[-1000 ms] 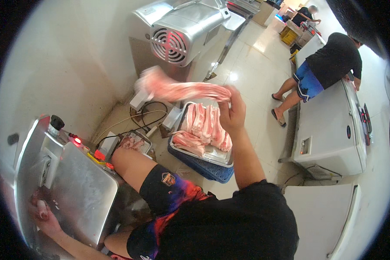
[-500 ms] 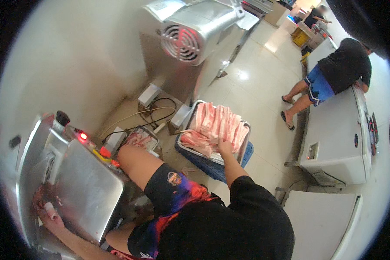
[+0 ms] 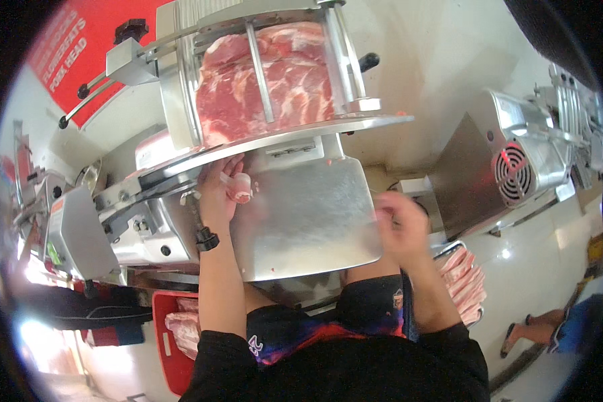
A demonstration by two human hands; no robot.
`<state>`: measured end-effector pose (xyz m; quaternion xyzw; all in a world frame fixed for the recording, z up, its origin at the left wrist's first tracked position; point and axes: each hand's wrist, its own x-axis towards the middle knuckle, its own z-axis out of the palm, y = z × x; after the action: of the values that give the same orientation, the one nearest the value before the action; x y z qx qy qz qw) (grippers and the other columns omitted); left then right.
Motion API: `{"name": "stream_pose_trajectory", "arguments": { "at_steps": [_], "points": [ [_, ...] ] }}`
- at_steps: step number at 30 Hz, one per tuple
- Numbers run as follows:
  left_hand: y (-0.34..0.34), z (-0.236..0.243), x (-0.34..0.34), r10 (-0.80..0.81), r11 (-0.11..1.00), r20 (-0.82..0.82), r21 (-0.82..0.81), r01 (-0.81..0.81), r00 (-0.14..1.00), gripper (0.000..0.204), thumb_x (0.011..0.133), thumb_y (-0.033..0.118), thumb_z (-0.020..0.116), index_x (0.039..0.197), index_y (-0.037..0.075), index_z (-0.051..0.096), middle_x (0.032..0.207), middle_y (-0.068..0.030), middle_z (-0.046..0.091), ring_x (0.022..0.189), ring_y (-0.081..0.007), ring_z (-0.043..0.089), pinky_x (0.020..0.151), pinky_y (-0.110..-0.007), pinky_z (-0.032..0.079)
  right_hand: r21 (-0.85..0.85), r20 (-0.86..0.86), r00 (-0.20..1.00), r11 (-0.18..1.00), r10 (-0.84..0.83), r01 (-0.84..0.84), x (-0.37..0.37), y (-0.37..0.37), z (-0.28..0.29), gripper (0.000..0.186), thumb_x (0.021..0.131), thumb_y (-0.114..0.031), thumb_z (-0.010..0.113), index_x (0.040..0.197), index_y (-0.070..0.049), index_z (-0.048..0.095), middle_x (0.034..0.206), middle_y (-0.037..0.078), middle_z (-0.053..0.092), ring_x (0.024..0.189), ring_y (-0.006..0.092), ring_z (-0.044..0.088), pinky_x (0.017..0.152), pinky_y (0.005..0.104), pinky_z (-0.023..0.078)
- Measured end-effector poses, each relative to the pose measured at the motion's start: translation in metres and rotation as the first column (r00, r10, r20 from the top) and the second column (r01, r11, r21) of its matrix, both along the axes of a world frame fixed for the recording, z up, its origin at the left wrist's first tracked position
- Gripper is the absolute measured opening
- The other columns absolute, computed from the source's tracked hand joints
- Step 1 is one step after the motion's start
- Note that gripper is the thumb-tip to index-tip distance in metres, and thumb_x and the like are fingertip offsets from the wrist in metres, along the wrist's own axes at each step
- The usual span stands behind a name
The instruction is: The person operates a meat slicer to cut a large piece of pork into thin slices. They feed the meat through the machine repeatedly, collecting the resulting slices in a metal tray. The task involves handling the raw meat and the slicing equipment to produce a batch of sliced pork.
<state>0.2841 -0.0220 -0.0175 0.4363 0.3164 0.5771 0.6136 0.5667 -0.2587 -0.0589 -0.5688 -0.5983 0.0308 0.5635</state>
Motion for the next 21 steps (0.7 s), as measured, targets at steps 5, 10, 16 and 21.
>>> {"name": "stream_pose_trajectory", "arguments": {
  "at_steps": [5,10,16,21],
  "points": [
    [0.002,-0.002,0.034,-0.260,0.966,0.016,0.000,0.260,0.965,0.027,0.097,0.023,0.059,0.115,0.004,0.059,0.106,-0.0094,0.067,0.093,-0.0181,0.065,0.079,-0.032,0.054,0.005,0.631,0.738,0.951,0.237,-0.309,-0.086,0.085,0.055,0.033,0.086,-0.023,0.065,0.117,-0.011,0.062,0.122,0.008,0.062,0.118,0.0261,0.057,0.090,0.0426,0.050],
    [0.002,-0.008,-0.009,-0.014,0.994,-0.025,-0.106,0.012,1.000,0.028,0.101,0.033,0.053,0.107,0.007,0.063,0.098,-0.0045,0.066,0.086,-0.0179,0.064,0.076,-0.030,0.053,-0.049,0.873,0.473,0.985,0.123,-0.164,-0.167,0.144,0.037,0.032,0.088,-0.021,0.055,0.119,-0.018,0.062,0.129,0.003,0.058,0.127,0.0210,0.050,0.093,0.0414,0.047],
    [0.019,-0.029,-0.013,-0.107,0.983,0.155,-0.134,0.128,0.982,0.015,0.100,0.023,0.057,0.108,0.010,0.060,0.095,-0.0039,0.063,0.085,-0.0183,0.064,0.078,-0.032,0.053,-0.120,0.869,0.470,0.988,0.153,-0.100,-0.147,0.150,0.025,0.033,0.090,-0.024,0.055,0.121,-0.020,0.064,0.129,0.002,0.059,0.121,0.0210,0.051,0.097,0.0420,0.042],
    [0.008,-0.019,-0.018,-0.034,0.968,0.163,-0.241,0.073,0.986,0.013,0.099,0.020,0.060,0.108,0.010,0.058,0.093,-0.0023,0.062,0.082,-0.0175,0.063,0.070,-0.032,0.055,-0.296,0.842,0.470,0.955,0.265,-0.008,-0.139,0.135,0.028,0.041,0.079,-0.030,0.068,0.117,-0.016,0.066,0.119,0.003,0.059,0.114,0.0217,0.053,0.092,0.0411,0.044]
  ]
}}
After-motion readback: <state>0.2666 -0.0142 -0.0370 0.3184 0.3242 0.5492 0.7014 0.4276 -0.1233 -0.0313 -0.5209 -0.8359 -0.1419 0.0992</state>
